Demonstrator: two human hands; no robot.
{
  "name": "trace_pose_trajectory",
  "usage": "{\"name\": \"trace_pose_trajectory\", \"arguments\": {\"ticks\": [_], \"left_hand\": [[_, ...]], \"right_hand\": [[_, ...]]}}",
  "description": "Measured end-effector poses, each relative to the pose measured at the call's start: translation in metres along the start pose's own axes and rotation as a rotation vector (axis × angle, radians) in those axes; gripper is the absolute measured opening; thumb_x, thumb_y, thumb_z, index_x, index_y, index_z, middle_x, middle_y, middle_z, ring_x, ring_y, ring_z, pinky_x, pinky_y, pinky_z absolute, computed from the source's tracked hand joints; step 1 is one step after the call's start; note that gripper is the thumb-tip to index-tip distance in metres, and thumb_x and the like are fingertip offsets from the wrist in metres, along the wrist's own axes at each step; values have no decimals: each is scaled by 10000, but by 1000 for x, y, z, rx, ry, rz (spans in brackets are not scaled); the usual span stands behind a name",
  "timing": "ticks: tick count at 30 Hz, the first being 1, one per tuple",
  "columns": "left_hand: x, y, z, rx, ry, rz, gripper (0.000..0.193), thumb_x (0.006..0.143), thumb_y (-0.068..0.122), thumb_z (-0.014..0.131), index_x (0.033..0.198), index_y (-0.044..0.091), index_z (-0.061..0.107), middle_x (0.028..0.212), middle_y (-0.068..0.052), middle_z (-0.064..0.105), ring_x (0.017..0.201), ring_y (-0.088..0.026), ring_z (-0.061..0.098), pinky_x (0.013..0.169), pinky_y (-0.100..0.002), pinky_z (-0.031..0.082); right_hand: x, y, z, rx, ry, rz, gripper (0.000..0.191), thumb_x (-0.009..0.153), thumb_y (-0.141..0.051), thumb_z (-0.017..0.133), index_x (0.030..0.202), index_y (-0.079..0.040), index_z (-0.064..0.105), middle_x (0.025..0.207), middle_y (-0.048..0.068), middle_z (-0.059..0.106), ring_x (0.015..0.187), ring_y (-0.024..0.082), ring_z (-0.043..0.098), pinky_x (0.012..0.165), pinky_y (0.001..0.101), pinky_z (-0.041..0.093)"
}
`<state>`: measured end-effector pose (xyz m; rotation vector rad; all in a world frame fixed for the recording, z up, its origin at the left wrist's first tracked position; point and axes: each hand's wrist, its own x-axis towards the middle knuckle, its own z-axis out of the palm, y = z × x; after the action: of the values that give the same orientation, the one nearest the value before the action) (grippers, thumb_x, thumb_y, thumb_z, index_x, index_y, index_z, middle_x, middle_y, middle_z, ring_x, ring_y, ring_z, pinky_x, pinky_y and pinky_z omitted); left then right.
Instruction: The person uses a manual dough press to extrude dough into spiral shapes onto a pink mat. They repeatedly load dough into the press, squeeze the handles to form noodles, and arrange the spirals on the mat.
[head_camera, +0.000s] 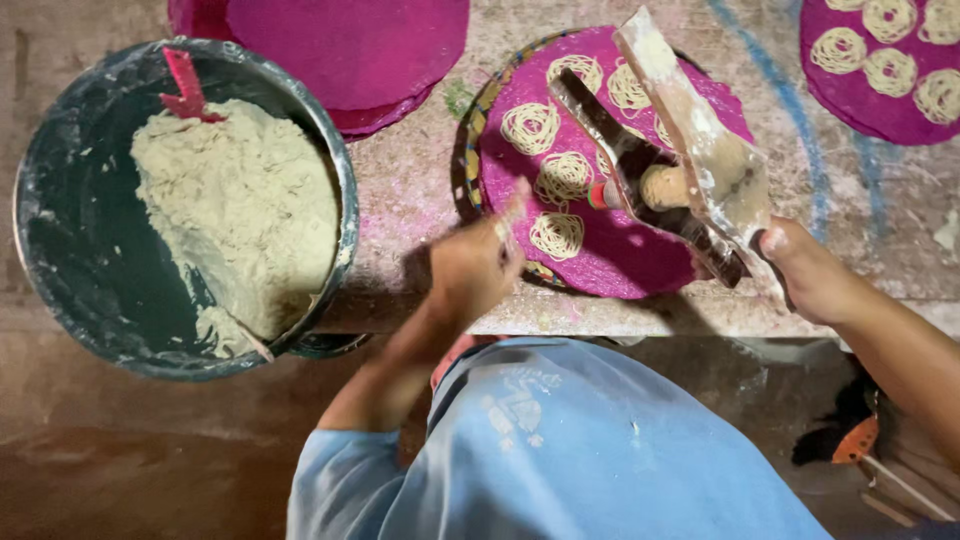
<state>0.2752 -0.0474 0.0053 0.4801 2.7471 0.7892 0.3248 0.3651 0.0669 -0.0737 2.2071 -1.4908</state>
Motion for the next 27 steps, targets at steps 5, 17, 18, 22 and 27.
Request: {"name": "trace_pose_trajectory", "arguments": {"ticks": [5, 17, 18, 22, 27], "left_hand": [[90, 44, -24, -2194, -508, 435, 926, 979, 513, 679, 1645, -2, 292, 1666, -215, 406, 1567, -329, 380, 1307, -427, 359], [191, 105, 17, -2420, -406, 638, 341, 891, 349, 586, 1100, 79, 565, 1012, -70, 566, 1047, -249, 553, 1113, -439, 450], [197, 101, 19, -2445, -420, 621, 325, 912, 354, 579, 1088, 81, 561, 1006, -68, 560, 1041, -247, 548, 1090, -434, 446], [200, 91, 33, -2540, -431, 548, 283, 935, 362, 549, 1048, 102, 546, 980, -59, 536, 1008, -239, 535, 1018, -419, 426], [214, 107, 42, -2549, -389, 588, 296, 934, 384, 500, 1021, 103, 540, 943, -49, 522, 983, -238, 537, 1027, -434, 432]], "right_hand": [[-20, 1, 7, 226, -219, 214, 927, 853, -802, 363, 1315, -29, 585, 1109, 145, 711, 996, 250, 702, 858, 420, 579], [-23, 21, -35, -186, 42, 516, 830, 985, -737, 314, 1297, -34, 627, 947, 106, 633, 773, 225, 546, 630, 377, 489], [-17, 22, -30, -194, 18, 530, 823, 1018, -728, 296, 1274, -39, 666, 848, 158, 626, 659, 274, 509, 539, 414, 489], [-5, 1, -8, -152, -24, 504, 871, 1005, -739, 277, 1120, 1, 723, 764, 255, 592, 711, 321, 573, 595, 413, 510], [-3, -53, -23, -225, 69, 544, 861, 895, -756, 309, 995, 1, 707, 797, 171, 733, 752, 262, 674, 705, 406, 545]]}}
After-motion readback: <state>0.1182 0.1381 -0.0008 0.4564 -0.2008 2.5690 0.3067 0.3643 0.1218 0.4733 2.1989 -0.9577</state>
